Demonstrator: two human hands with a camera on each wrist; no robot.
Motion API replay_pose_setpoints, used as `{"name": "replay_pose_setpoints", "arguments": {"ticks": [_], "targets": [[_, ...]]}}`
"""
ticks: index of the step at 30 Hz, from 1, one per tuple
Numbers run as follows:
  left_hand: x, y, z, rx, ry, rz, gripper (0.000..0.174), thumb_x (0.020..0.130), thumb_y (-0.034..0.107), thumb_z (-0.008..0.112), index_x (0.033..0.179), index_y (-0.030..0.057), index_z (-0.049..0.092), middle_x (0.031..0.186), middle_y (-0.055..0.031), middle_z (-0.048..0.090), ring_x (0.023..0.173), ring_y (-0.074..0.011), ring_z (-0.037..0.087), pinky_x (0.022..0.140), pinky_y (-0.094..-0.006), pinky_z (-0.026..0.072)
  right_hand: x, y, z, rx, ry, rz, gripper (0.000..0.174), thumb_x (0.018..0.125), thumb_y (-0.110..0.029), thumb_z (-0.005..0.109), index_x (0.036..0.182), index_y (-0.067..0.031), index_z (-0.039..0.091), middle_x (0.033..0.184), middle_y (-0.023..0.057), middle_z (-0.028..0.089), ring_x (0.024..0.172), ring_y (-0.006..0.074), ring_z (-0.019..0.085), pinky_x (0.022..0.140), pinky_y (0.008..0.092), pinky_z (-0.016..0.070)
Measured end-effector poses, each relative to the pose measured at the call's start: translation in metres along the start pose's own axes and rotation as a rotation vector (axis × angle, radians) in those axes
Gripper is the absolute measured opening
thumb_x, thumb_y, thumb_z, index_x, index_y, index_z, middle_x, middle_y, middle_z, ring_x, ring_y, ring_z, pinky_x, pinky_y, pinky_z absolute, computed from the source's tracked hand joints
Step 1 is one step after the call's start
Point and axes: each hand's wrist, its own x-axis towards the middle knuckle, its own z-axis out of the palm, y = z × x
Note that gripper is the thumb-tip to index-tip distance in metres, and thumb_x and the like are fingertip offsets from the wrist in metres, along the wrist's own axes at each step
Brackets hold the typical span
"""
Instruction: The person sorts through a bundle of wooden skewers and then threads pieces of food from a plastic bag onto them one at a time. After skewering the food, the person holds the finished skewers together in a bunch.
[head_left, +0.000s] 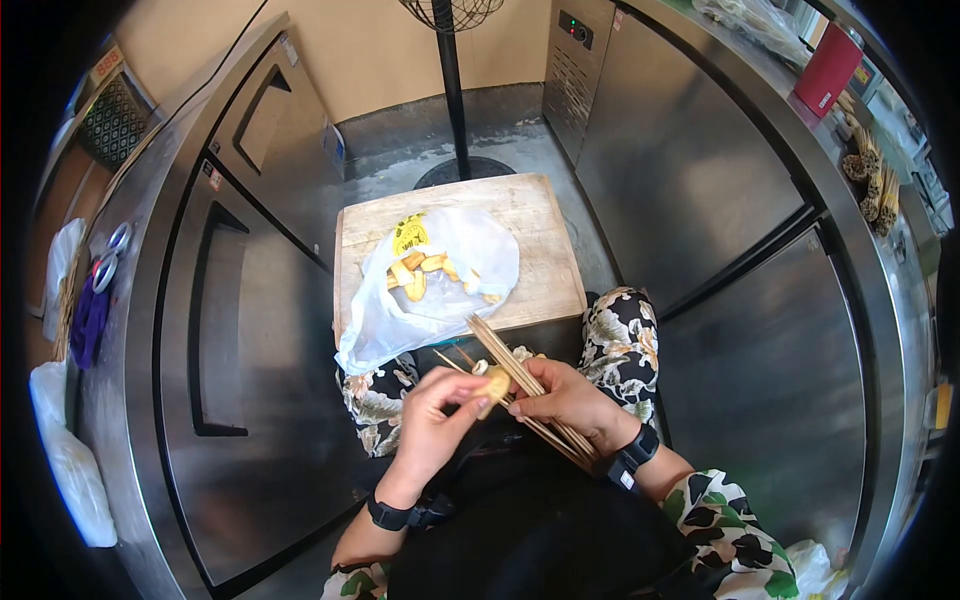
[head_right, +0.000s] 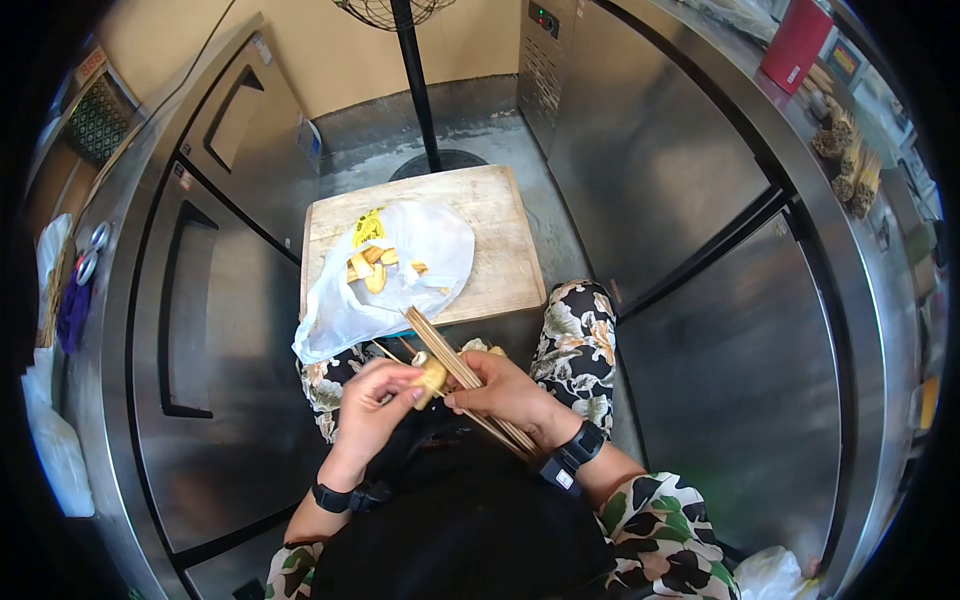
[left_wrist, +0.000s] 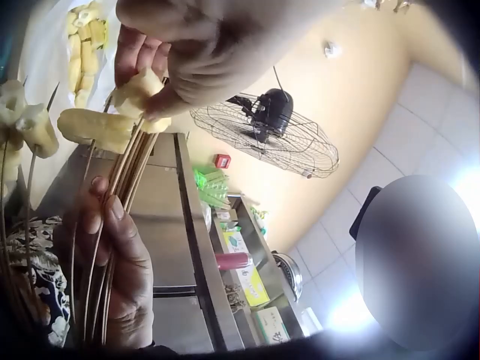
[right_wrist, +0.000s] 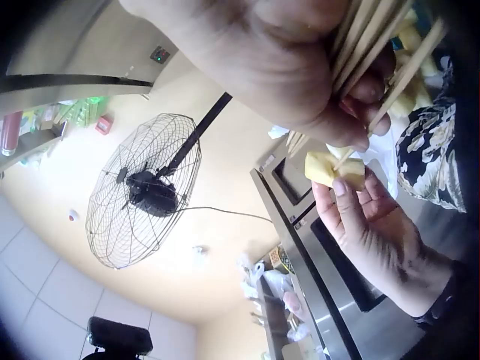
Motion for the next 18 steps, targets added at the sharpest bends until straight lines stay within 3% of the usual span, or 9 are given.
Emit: {"name": "replay_pose_setpoints", "arguments": {"ticks": [6, 8, 11, 12, 13, 15, 16, 18], "targets": [[0.009, -0.013, 0.002, 0.156, -0.08, -0.013, 0.016, 0.079, -0.001, 0.069, 0.095, 0.0006, 0.067, 0.085, -0.003, 0.061, 0.075, -0.0083, 0.059, 0.068, -0.0216, 0.0483, 0.002, 0.006, -0.004, -0.057, 0.084, -0.02, 0.021, 0.082, -0.006, 0.066, 0.101, -0.0031, 0.055, 0.079, -0.0023, 0.056, 0.065, 0.0033, 0.052, 0.056, 0.0174, 0.0403], [0.012, -0.014, 0.001, 0.201, -0.105, -0.032, 0.015, 0.08, 0.001, 0.068, 0.095, 0.0007, 0.067, 0.085, -0.0032, 0.062, 0.074, -0.0081, 0.059, 0.067, -0.0215, 0.0482, 0.0, 0.003, -0.008, 0.022, 0.017, -0.051, 0.02, 0.083, -0.007, 0.065, 0.101, -0.0033, 0.055, 0.078, -0.0028, 0.055, 0.065, 0.0028, 0.05, 0.056, 0.0171, 0.0398], [0.031, -0.032, -0.025, 0.045, -0.273, -0.11, 0.014, 0.084, 0.006, 0.067, 0.097, 0.0012, 0.066, 0.085, -0.0023, 0.063, 0.072, -0.0084, 0.059, 0.066, -0.0212, 0.0479, -0.004, 0.0, -0.012, 0.122, -0.091, -0.039, 0.021, 0.085, -0.005, 0.061, 0.104, -0.0013, 0.054, 0.084, -0.0013, 0.057, 0.069, 0.0037, 0.051, 0.062, 0.0162, 0.0423], [0.039, -0.027, -0.03, -0.234, -0.179, -0.296, 0.015, 0.088, 0.011, 0.063, 0.099, 0.0022, 0.066, 0.081, -0.0001, 0.062, 0.071, -0.0079, 0.058, 0.065, -0.0208, 0.0473, -0.003, 0.002, -0.013, 0.146, -0.104, -0.023, 0.02, 0.085, -0.005, 0.061, 0.104, -0.0014, 0.054, 0.084, -0.0013, 0.057, 0.069, 0.0038, 0.052, 0.063, 0.0161, 0.0424], [0.053, -0.029, -0.038, -0.21, -0.078, -0.271, 0.013, 0.089, 0.011, 0.061, 0.098, 0.0021, 0.066, 0.078, 0.0004, 0.062, 0.066, -0.0068, 0.055, 0.062, -0.0214, 0.046, -0.002, 0.003, -0.014, 0.171, -0.117, -0.006, 0.02, 0.085, -0.005, 0.061, 0.103, -0.0016, 0.054, 0.085, -0.0013, 0.057, 0.07, 0.0039, 0.052, 0.064, 0.0161, 0.0425], [0.087, -0.063, -0.05, -0.054, 0.125, -0.158, 0.014, 0.088, 0.011, 0.061, 0.098, 0.0009, 0.063, 0.075, -0.0003, 0.062, 0.067, -0.008, 0.056, 0.062, -0.0216, 0.0462, 0.002, 0.008, -0.015, 0.147, -0.071, 0.014, 0.018, 0.084, -0.004, 0.061, 0.102, -0.0029, 0.056, 0.086, -0.0021, 0.057, 0.071, 0.0034, 0.052, 0.065, 0.0157, 0.0423], [0.105, -0.094, -0.058, 0.198, 0.172, -0.101, 0.018, 0.084, 0.013, 0.064, 0.099, 0.0026, 0.063, 0.08, -0.0062, 0.063, 0.072, -0.017, 0.062, 0.066, -0.0286, 0.0493, 0.003, 0.01, -0.016, 0.14, -0.051, 0.02, 0.018, 0.084, -0.004, 0.061, 0.101, -0.0032, 0.056, 0.086, -0.0024, 0.057, 0.071, 0.0032, 0.052, 0.065, 0.0157, 0.0423], [0.128, -0.121, -0.056, 0.612, 0.203, -0.024, 0.024, 0.082, 0.015, 0.066, 0.101, 0.0028, 0.062, 0.088, -0.0092, 0.063, 0.075, -0.0214, 0.062, 0.068, -0.0324, 0.0499, 0.005, 0.011, -0.016, 0.149, -0.021, 0.019, 0.017, 0.084, -0.004, 0.061, 0.1, -0.0033, 0.057, 0.087, -0.0033, 0.057, 0.071, 0.0024, 0.052, 0.064, 0.0154, 0.0421]]}}
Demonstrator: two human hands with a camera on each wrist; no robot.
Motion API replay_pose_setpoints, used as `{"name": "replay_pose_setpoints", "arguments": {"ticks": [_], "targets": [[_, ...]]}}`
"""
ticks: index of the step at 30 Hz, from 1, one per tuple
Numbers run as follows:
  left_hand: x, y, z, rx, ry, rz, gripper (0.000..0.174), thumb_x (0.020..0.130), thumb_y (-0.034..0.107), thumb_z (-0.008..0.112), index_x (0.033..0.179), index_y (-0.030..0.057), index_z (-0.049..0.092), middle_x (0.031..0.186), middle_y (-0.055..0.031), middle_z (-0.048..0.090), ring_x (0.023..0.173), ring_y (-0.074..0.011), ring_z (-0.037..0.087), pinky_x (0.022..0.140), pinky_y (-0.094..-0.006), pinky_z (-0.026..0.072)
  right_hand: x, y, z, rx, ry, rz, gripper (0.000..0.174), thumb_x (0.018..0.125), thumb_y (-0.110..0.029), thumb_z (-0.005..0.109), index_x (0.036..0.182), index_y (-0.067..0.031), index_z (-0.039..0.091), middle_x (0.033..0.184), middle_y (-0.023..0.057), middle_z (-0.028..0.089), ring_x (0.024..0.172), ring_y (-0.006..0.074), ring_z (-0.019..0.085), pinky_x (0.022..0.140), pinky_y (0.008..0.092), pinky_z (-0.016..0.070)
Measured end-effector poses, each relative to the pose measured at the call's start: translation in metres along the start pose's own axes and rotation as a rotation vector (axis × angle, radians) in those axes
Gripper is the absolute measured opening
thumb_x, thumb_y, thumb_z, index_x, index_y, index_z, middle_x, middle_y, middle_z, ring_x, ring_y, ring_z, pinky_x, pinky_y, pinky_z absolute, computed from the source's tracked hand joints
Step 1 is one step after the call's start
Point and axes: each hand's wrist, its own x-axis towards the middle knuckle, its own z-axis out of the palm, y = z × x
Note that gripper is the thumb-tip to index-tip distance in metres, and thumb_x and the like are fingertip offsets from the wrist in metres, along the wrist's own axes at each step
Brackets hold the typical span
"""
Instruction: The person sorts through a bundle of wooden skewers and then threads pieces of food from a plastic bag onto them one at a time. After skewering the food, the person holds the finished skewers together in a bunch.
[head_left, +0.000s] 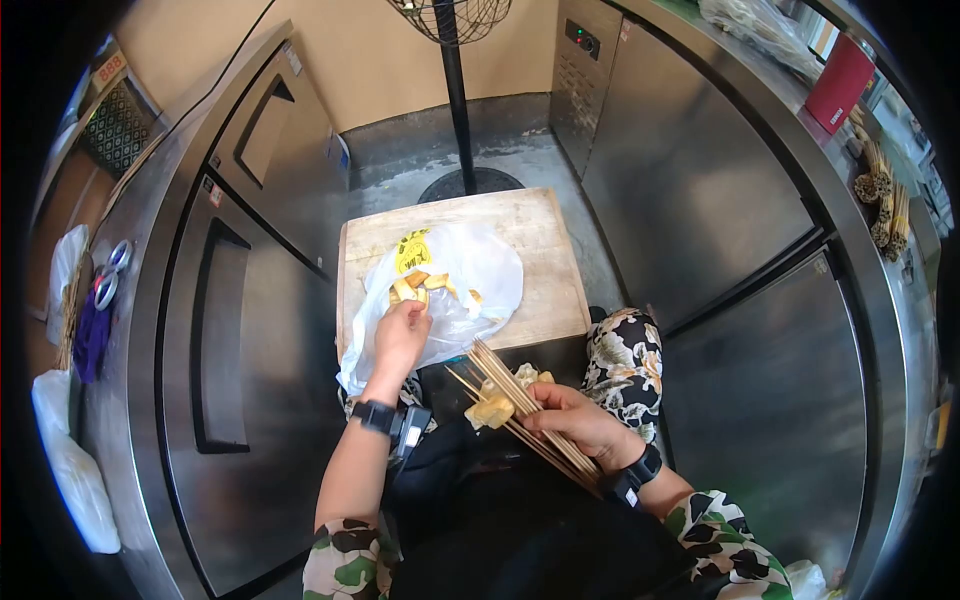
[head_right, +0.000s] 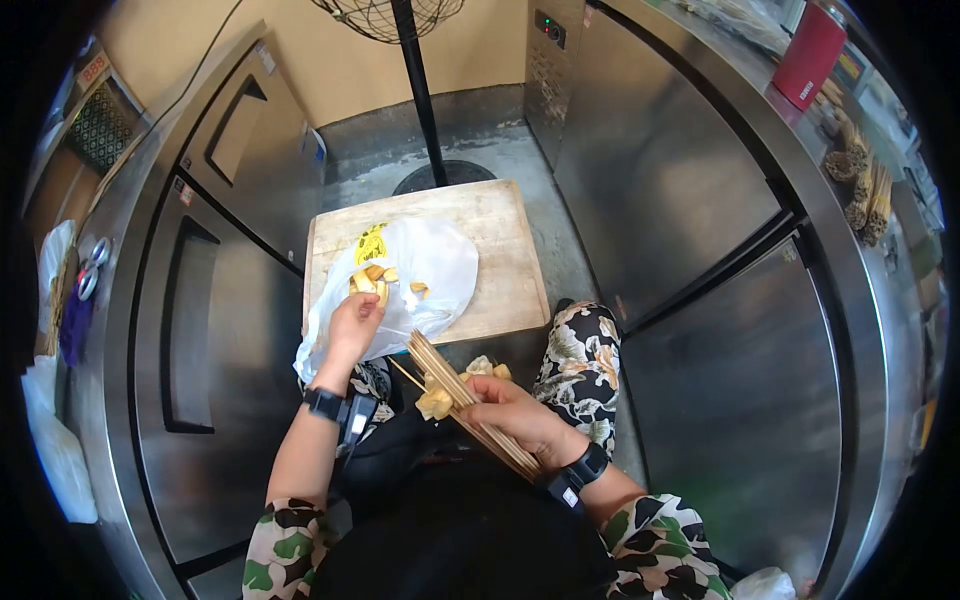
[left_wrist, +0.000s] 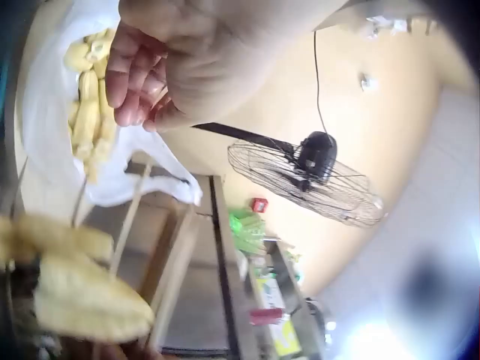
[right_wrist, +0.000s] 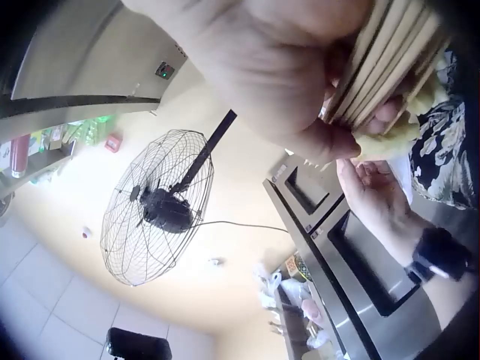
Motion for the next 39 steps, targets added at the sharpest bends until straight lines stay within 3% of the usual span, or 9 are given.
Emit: {"name": "replay_pose_setpoints", "arguments": {"ticks": [1, 4, 10, 13, 16, 19, 24, 37, 39], "targets": [[0.007, -0.004, 0.006, 0.198, 0.031, 0.054, 0.026, 0.081, 0.017, 0.066, 0.103, 0.0029, 0.061, 0.092, -0.0107, 0.063, 0.076, -0.0236, 0.062, 0.07, -0.0343, 0.0501, 0.0, 0.0, -0.001, -0.003, -0.001, 0.002, 0.016, 0.084, -0.004, 0.061, 0.099, -0.0033, 0.057, 0.086, -0.0034, 0.057, 0.071, 0.0024, 0.051, 0.064, 0.0154, 0.0421], [0.014, 0.001, 0.024, 0.385, 0.105, -0.079, 0.027, 0.075, 0.02, 0.07, 0.096, 0.0046, 0.062, 0.098, -0.0141, 0.06, 0.086, -0.0331, 0.061, 0.075, -0.0418, 0.0496, -0.001, -0.003, -0.003, -0.008, 0.018, 0.004, 0.014, 0.083, -0.004, 0.062, 0.097, -0.0027, 0.058, 0.083, -0.0031, 0.057, 0.07, 0.003, 0.052, 0.062, 0.0154, 0.0422], [0.026, -0.012, 0.035, 0.353, 0.158, -0.187, 0.025, 0.072, 0.013, 0.072, 0.089, 0.005, 0.056, 0.092, -0.0134, 0.056, 0.084, -0.0312, 0.06, 0.074, -0.0389, 0.0497, 0.001, 0.001, -0.009, -0.011, -0.035, -0.001, 0.015, 0.083, -0.006, 0.065, 0.096, -0.0022, 0.059, 0.078, -0.002, 0.059, 0.068, 0.0035, 0.054, 0.063, 0.017, 0.0431], [0.03, -0.037, 0.039, 0.158, 0.189, -0.115, 0.029, 0.072, 0.007, 0.071, 0.097, 0.0055, 0.055, 0.09, -0.0094, 0.057, 0.08, -0.0241, 0.06, 0.072, -0.0335, 0.0499, 0.0, -0.001, -0.007, 0.02, -0.017, -0.006, 0.014, 0.083, -0.006, 0.066, 0.095, -0.0029, 0.059, 0.077, -0.0028, 0.059, 0.068, 0.0031, 0.054, 0.063, 0.0172, 0.0426], [0.017, -0.032, 0.036, -0.641, 0.201, -0.329, 0.032, 0.077, 0.001, 0.068, 0.105, 0.004, 0.056, 0.092, -0.0059, 0.058, 0.082, -0.0168, 0.059, 0.073, -0.0284, 0.0491, -0.001, -0.004, -0.006, 0.022, -0.011, -0.008, 0.012, 0.083, -0.005, 0.065, 0.092, -0.0035, 0.058, 0.076, -0.0027, 0.059, 0.068, 0.0034, 0.054, 0.062, 0.0173, 0.0428], [-0.011, 0.01, -0.005, -1.048, -0.098, -0.463, 0.032, 0.08, -0.002, 0.064, 0.111, 0.0012, 0.056, 0.097, -0.0043, 0.06, 0.086, -0.014, 0.059, 0.076, -0.028, 0.049, 0.001, -0.001, -0.005, -0.007, -0.016, -0.012, 0.013, 0.082, -0.005, 0.066, 0.092, -0.004, 0.057, 0.077, -0.0024, 0.059, 0.068, 0.0036, 0.055, 0.061, 0.0173, 0.0431], [-0.054, 0.058, -0.037, -1.131, -0.172, -0.318, 0.033, 0.08, -0.011, 0.059, 0.112, -0.0002, 0.056, 0.103, -0.0064, 0.063, 0.095, -0.0122, 0.059, 0.087, -0.0247, 0.047, 0.0, -0.006, 0.005, -0.079, 0.01, -0.038, 0.022, 0.08, -0.004, 0.068, 0.097, -0.0041, 0.055, 0.082, -0.0009, 0.06, 0.071, 0.0048, 0.056, 0.062, 0.0179, 0.0451], [-0.086, 0.099, -0.054, -0.971, 0.045, -0.092, 0.036, 0.08, -0.012, 0.059, 0.114, -0.0016, 0.055, 0.108, -0.0082, 0.06, 0.1, -0.0133, 0.058, 0.09, -0.026, 0.0458, -0.007, -0.008, 0.012, -0.13, 0.034, -0.034, 0.026, 0.08, -0.005, 0.069, 0.101, -0.0026, 0.055, 0.085, -0.0002, 0.06, 0.075, 0.0051, 0.056, 0.066, 0.0175, 0.0455], [-0.089, 0.097, -0.053, -0.766, 0.131, -0.017, 0.036, 0.079, -0.012, 0.059, 0.113, -0.0016, 0.056, 0.107, -0.0078, 0.059, 0.101, -0.0144, 0.058, 0.09, -0.0267, 0.0461, -0.007, -0.009, 0.014, -0.134, 0.043, -0.028, 0.026, 0.08, -0.005, 0.069, 0.102, -0.0025, 0.055, 0.086, -0.0001, 0.06, 0.075, 0.0051, 0.056, 0.066, 0.0175, 0.0453]]}}
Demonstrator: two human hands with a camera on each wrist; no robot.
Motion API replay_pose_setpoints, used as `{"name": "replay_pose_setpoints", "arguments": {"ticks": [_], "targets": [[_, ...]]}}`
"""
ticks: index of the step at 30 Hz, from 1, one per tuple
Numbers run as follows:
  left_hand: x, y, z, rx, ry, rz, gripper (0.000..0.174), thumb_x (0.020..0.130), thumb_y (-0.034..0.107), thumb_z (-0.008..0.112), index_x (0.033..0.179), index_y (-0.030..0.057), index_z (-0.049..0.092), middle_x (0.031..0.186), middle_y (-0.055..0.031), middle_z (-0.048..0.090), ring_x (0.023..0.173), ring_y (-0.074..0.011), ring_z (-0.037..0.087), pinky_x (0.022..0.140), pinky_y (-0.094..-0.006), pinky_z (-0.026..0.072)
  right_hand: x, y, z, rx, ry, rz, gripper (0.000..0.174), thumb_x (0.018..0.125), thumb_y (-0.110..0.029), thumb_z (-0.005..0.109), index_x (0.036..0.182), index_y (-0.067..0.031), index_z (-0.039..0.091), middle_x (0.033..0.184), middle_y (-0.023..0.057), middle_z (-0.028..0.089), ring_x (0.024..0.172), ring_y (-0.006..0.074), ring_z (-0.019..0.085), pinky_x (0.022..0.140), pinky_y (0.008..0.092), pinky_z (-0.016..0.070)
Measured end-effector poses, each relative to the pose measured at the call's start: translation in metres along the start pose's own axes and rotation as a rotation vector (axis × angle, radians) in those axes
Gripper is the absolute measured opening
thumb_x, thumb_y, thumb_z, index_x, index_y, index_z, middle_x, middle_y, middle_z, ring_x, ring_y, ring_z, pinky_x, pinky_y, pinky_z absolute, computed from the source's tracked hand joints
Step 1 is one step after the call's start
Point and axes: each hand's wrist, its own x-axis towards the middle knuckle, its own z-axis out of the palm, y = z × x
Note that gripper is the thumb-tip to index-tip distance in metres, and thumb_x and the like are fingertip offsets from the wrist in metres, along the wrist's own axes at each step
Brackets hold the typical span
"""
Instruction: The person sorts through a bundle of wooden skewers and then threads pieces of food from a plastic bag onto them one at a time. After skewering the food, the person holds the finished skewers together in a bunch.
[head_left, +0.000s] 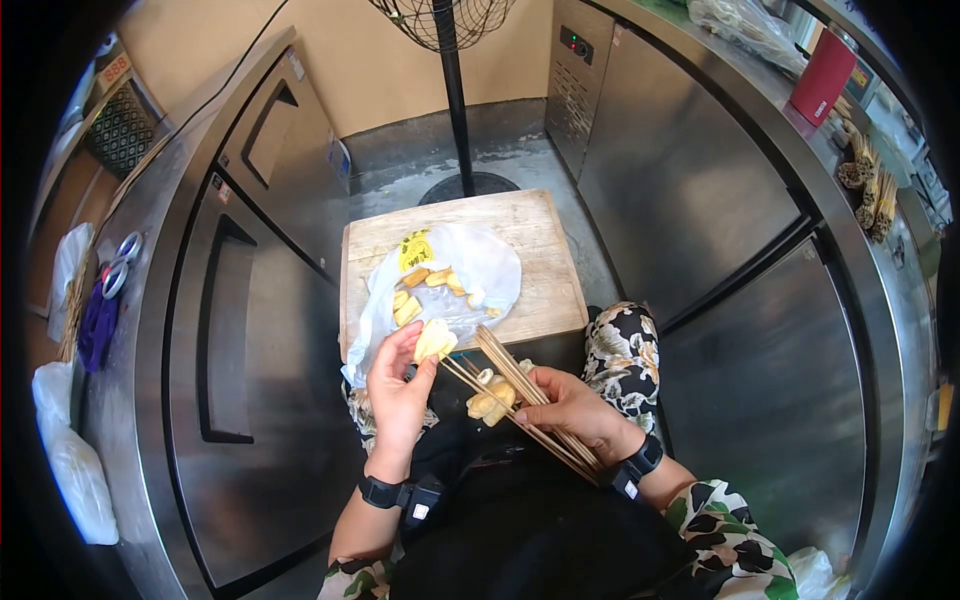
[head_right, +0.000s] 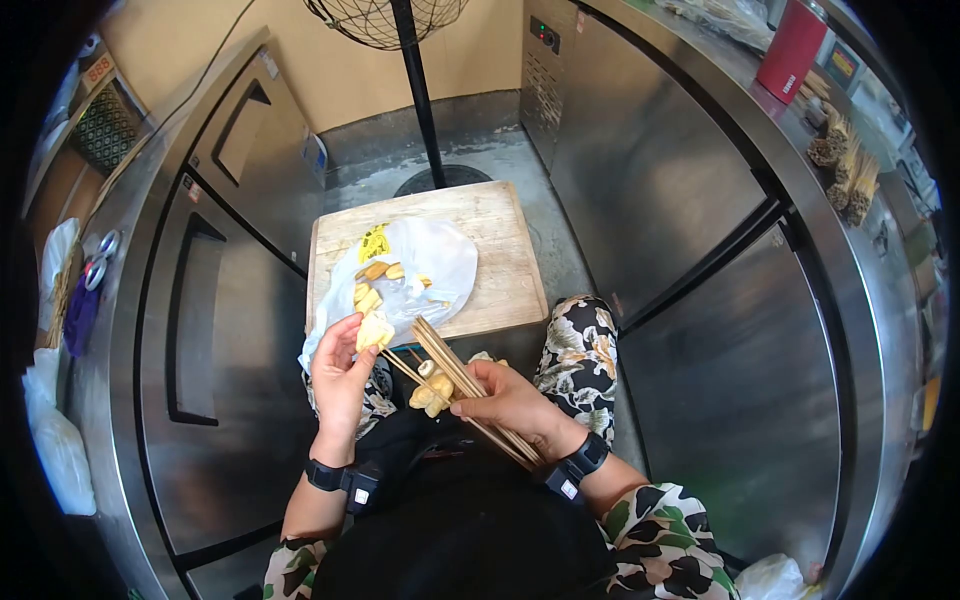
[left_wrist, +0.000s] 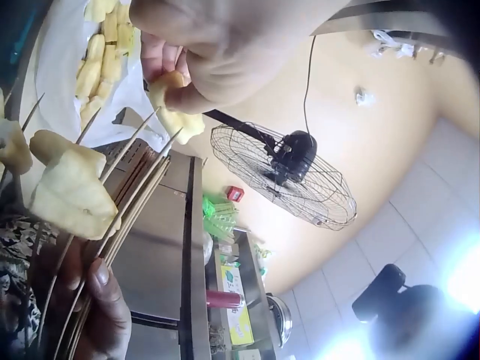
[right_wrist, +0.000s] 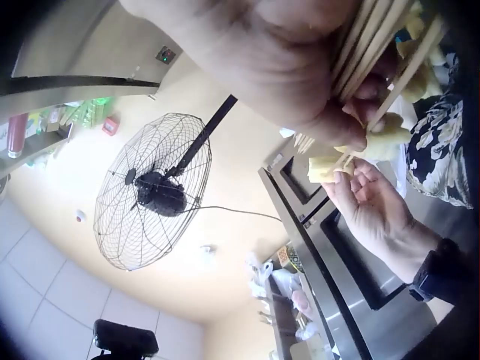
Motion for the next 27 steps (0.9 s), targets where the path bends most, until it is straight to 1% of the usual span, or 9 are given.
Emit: {"name": "replay_pose_setpoints", "arguments": {"ticks": [3, 4, 7, 14, 18, 20, 21, 23, 27], "targets": [[-0.001, 0.004, 0.002, 0.178, 0.099, 0.147, 0.036, 0.078, -0.013, 0.059, 0.112, -0.0017, 0.057, 0.105, -0.0071, 0.057, 0.101, -0.0152, 0.058, 0.089, -0.0272, 0.0469, -0.001, -0.003, 0.002, -0.011, -0.003, -0.011, 0.027, 0.08, -0.004, 0.069, 0.103, -0.0025, 0.056, 0.086, -0.0003, 0.06, 0.075, 0.0043, 0.056, 0.065, 0.0167, 0.0448], [-0.001, 0.006, 0.003, 0.217, 0.136, 0.193, 0.036, 0.078, -0.013, 0.059, 0.112, -0.0017, 0.057, 0.104, -0.0068, 0.057, 0.101, -0.0154, 0.058, 0.089, -0.0274, 0.0473, -0.002, -0.005, 0.004, 0.0, 0.001, -0.017, 0.026, 0.079, -0.004, 0.07, 0.101, -0.0033, 0.055, 0.083, -0.0014, 0.059, 0.069, 0.0036, 0.053, 0.06, 0.0162, 0.0426], [-0.002, 0.009, 0.009, 0.021, 0.104, 0.081, 0.035, 0.077, -0.013, 0.059, 0.111, -0.0021, 0.058, 0.102, -0.0065, 0.056, 0.1, -0.0152, 0.058, 0.088, -0.0271, 0.0483, -0.005, -0.01, 0.01, 0.033, 0.007, -0.029, 0.025, 0.079, -0.003, 0.071, 0.097, -0.0051, 0.053, 0.076, -0.0036, 0.056, 0.058, 0.0021, 0.048, 0.052, 0.0151, 0.0381], [-0.01, 0.013, 0.015, 0.07, 0.059, 0.115, 0.036, 0.077, -0.014, 0.059, 0.11, -0.0019, 0.059, 0.099, -0.0062, 0.055, 0.095, -0.0146, 0.059, 0.086, -0.0262, 0.0487, -0.004, -0.009, 0.008, 0.039, 0.023, -0.03, 0.025, 0.078, -0.003, 0.071, 0.095, -0.0058, 0.053, 0.075, -0.0045, 0.055, 0.058, 0.0017, 0.048, 0.052, 0.015, 0.0381], [-0.015, 0.016, 0.013, 0.281, 0.036, 0.194, 0.032, 0.076, -0.013, 0.06, 0.105, -0.0011, 0.063, 0.095, -0.0059, 0.057, 0.094, -0.0137, 0.059, 0.083, -0.025, 0.0489, -0.004, -0.012, 0.011, 0.031, 0.023, -0.023, 0.025, 0.078, -0.003, 0.071, 0.095, -0.0056, 0.053, 0.076, -0.0047, 0.055, 0.059, 0.0015, 0.048, 0.052, 0.015, 0.0383], [-0.017, 0.02, 0.011, 0.379, 0.006, 0.236, 0.03, 0.076, -0.013, 0.061, 0.104, -0.0007, 0.064, 0.094, -0.006, 0.058, 0.092, -0.0133, 0.06, 0.081, -0.0242, 0.0492, -0.003, -0.007, 0.005, 0.027, -0.004, -0.019, 0.027, 0.079, -0.003, 0.07, 0.101, -0.0031, 0.054, 0.085, -0.0016, 0.058, 0.072, 0.0038, 0.054, 0.064, 0.0175, 0.0444], [-0.016, 0.022, 0.012, 0.302, -0.016, 0.184, 0.03, 0.077, -0.012, 0.062, 0.104, -0.0005, 0.064, 0.094, -0.0063, 0.058, 0.091, -0.0132, 0.06, 0.08, -0.024, 0.0495, -0.003, -0.005, 0.003, 0.025, -0.018, -0.017, 0.028, 0.079, -0.003, 0.069, 0.104, -0.0018, 0.055, 0.09, -0.0001, 0.06, 0.079, 0.005, 0.057, 0.07, 0.0187, 0.0475], [-0.013, 0.024, 0.013, 0.146, -0.057, 0.081, 0.03, 0.077, -0.011, 0.063, 0.105, 0.0001, 0.065, 0.095, -0.0069, 0.059, 0.089, -0.0129, 0.061, 0.079, -0.0234, 0.05, -0.003, -0.004, 0.003, 0.014, -0.014, -0.009, 0.029, 0.079, -0.003, 0.069, 0.104, -0.0018, 0.055, 0.09, -0.0005, 0.06, 0.079, 0.005, 0.057, 0.07, 0.0187, 0.0473], [-0.012, 0.019, 0.011, 0.115, -0.14, 0.017, 0.03, 0.077, -0.01, 0.065, 0.104, 0.001, 0.065, 0.098, -0.0079, 0.061, 0.086, -0.0126, 0.062, 0.077, -0.0229, 0.0505, -0.003, -0.006, 0.003, 0.014, -0.016, -0.014, 0.028, 0.079, -0.003, 0.07, 0.103, -0.0023, 0.055, 0.088, -0.0013, 0.059, 0.078, 0.0047, 0.056, 0.069, 0.0184, 0.0467]]}}
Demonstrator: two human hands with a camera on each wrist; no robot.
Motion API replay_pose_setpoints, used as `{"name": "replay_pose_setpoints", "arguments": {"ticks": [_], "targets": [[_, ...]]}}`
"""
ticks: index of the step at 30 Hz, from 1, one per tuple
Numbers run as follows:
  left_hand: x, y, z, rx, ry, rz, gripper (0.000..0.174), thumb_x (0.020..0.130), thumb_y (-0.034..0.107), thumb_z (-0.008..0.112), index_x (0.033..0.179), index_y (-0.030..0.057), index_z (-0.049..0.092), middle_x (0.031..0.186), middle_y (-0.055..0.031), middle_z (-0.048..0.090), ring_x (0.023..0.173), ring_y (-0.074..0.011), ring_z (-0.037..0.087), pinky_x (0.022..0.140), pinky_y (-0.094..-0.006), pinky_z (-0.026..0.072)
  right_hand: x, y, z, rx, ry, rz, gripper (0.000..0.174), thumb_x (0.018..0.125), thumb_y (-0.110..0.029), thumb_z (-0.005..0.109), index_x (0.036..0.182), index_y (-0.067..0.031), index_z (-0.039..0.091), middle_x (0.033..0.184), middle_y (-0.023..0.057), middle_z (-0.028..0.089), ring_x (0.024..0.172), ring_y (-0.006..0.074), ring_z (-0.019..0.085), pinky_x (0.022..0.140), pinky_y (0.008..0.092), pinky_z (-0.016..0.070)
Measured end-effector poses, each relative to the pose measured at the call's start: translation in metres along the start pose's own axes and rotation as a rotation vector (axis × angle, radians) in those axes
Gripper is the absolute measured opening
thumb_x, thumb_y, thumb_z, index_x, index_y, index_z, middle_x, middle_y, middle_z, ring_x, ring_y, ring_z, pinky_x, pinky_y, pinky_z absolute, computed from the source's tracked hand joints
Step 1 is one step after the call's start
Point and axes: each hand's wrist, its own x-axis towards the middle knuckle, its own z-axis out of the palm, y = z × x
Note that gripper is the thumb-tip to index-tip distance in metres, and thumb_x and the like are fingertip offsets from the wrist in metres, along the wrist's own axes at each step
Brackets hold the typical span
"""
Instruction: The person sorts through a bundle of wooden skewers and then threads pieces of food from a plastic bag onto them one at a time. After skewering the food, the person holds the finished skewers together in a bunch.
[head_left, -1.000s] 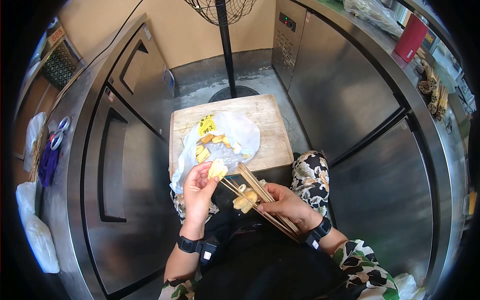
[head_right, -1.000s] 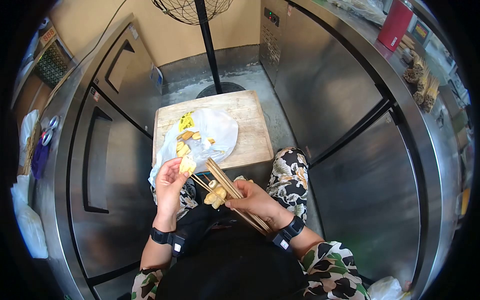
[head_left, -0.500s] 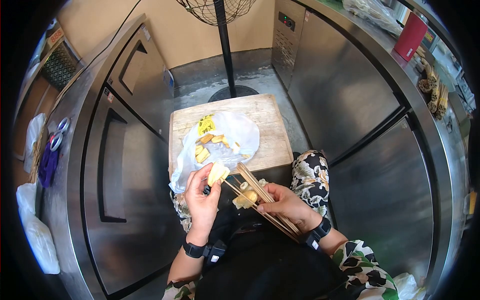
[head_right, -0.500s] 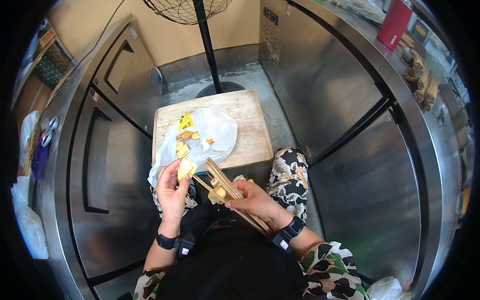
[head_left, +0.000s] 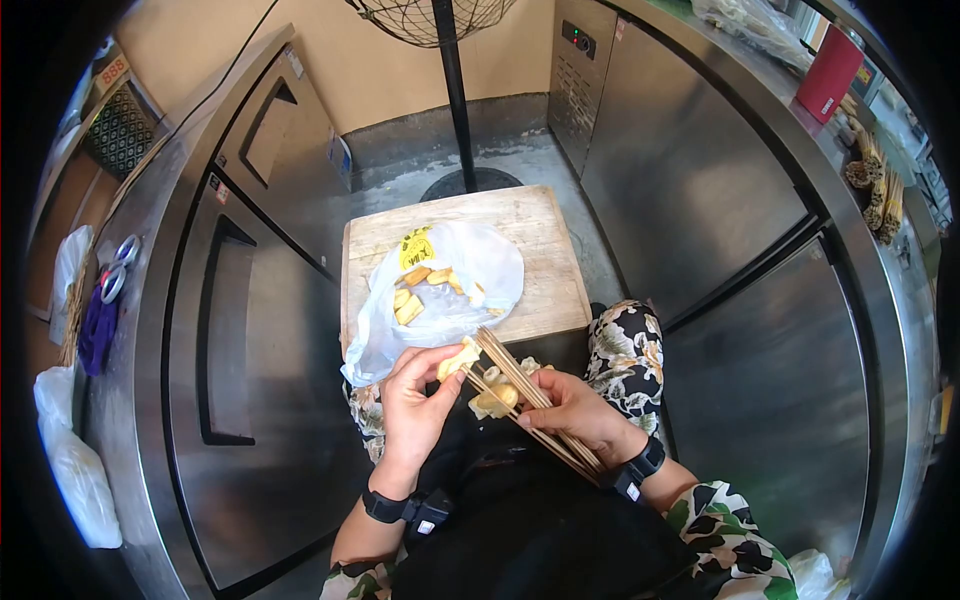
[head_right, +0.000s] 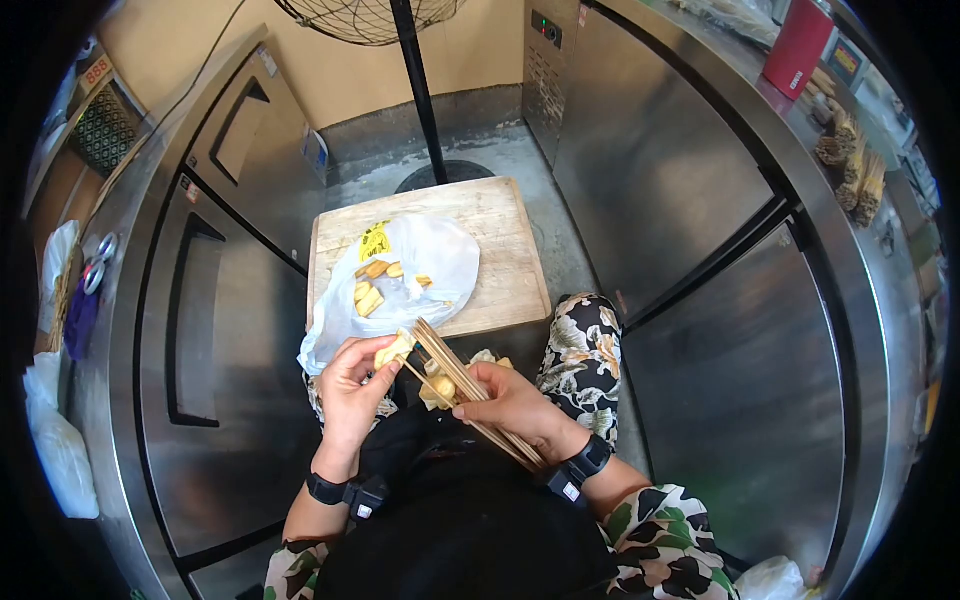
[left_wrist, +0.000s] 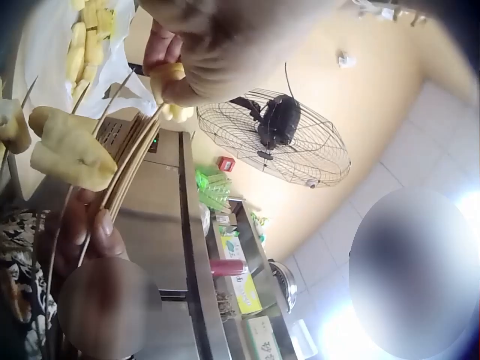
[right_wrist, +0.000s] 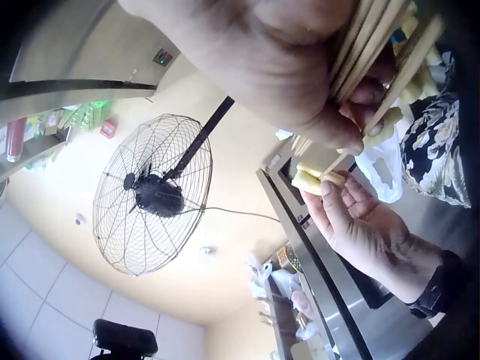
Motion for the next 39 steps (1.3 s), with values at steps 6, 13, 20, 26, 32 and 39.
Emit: {"name": "replay_pose_setpoints", "arguments": {"ticks": [6, 13, 20, 26, 32, 39], "targets": [[-0.002, -0.004, 0.006, 0.114, -0.129, -0.053, 0.028, 0.077, -0.006, 0.068, 0.104, 0.0017, 0.065, 0.094, -0.0047, 0.061, 0.082, -0.0101, 0.061, 0.075, -0.022, 0.0488, 0.005, 0.006, -0.004, 0.043, 0.054, -0.009, 0.03, 0.077, -0.001, 0.072, 0.101, -0.0042, 0.054, 0.083, -0.0034, 0.057, 0.065, 0.0022, 0.051, 0.057, 0.0153, 0.0419], [0.024, -0.022, 0.002, 0.063, -0.305, -0.274, 0.02, 0.083, 0.013, 0.066, 0.101, 0.0038, 0.067, 0.078, -0.0074, 0.065, 0.071, -0.0138, 0.06, 0.066, -0.0255, 0.0474, 0.017, 0.013, -0.018, -0.052, 0.134, 0.033, 0.024, 0.08, -0.003, 0.068, 0.098, -0.0055, 0.053, 0.081, -0.0036, 0.055, 0.064, 0.002, 0.05, 0.055, 0.0152, 0.0407], [0.11, -0.147, -0.04, 1.044, -0.015, 0.056, 0.021, 0.079, 0.007, 0.059, 0.1, 0.0026, 0.062, 0.098, -0.0171, 0.063, 0.09, -0.0344, 0.061, 0.077, -0.0412, 0.0496, 0.014, 0.013, -0.027, 0.187, 0.077, -0.026, 0.013, 0.084, 0.0, 0.059, 0.093, -0.0041, 0.051, 0.078, -0.0017, 0.053, 0.062, 0.003, 0.05, 0.054, 0.0152, 0.0406], [0.12, -0.16, -0.032, 1.273, -0.113, 0.018, 0.034, 0.072, 0.002, 0.062, 0.106, 0.0063, 0.061, 0.095, -0.0177, 0.059, 0.091, -0.0328, 0.06, 0.081, -0.0416, 0.0482, 0.011, 0.011, -0.031, 0.236, 0.103, -0.003, 0.015, 0.083, 0.0, 0.062, 0.094, -0.0036, 0.053, 0.081, -0.0004, 0.056, 0.065, 0.0048, 0.055, 0.056, 0.0156, 0.0445], [0.115, -0.117, -0.035, 0.926, -0.093, -0.037, 0.028, 0.077, 0.004, 0.061, 0.104, 0.0029, 0.059, 0.097, -0.0147, 0.06, 0.084, -0.0309, 0.062, 0.074, -0.037, 0.051, 0.007, 0.008, -0.024, 0.244, 0.113, -0.052, 0.016, 0.083, 0.0, 0.063, 0.094, -0.0053, 0.053, 0.082, -0.0032, 0.056, 0.073, 0.0033, 0.055, 0.066, 0.0156, 0.0451], [0.049, -0.02, -0.022, -0.709, 0.021, -0.313, 0.031, 0.092, 0.014, 0.05, 0.12, 0.0022, 0.046, 0.103, -0.0102, 0.058, 0.086, -0.0212, 0.061, 0.078, -0.0332, 0.0525, 0.02, 0.026, -0.011, -0.002, 0.021, -0.03, 0.011, 0.082, -0.004, 0.064, 0.09, -0.0051, 0.056, 0.079, -0.0039, 0.057, 0.071, 0.0017, 0.052, 0.063, 0.0167, 0.0415]]}}
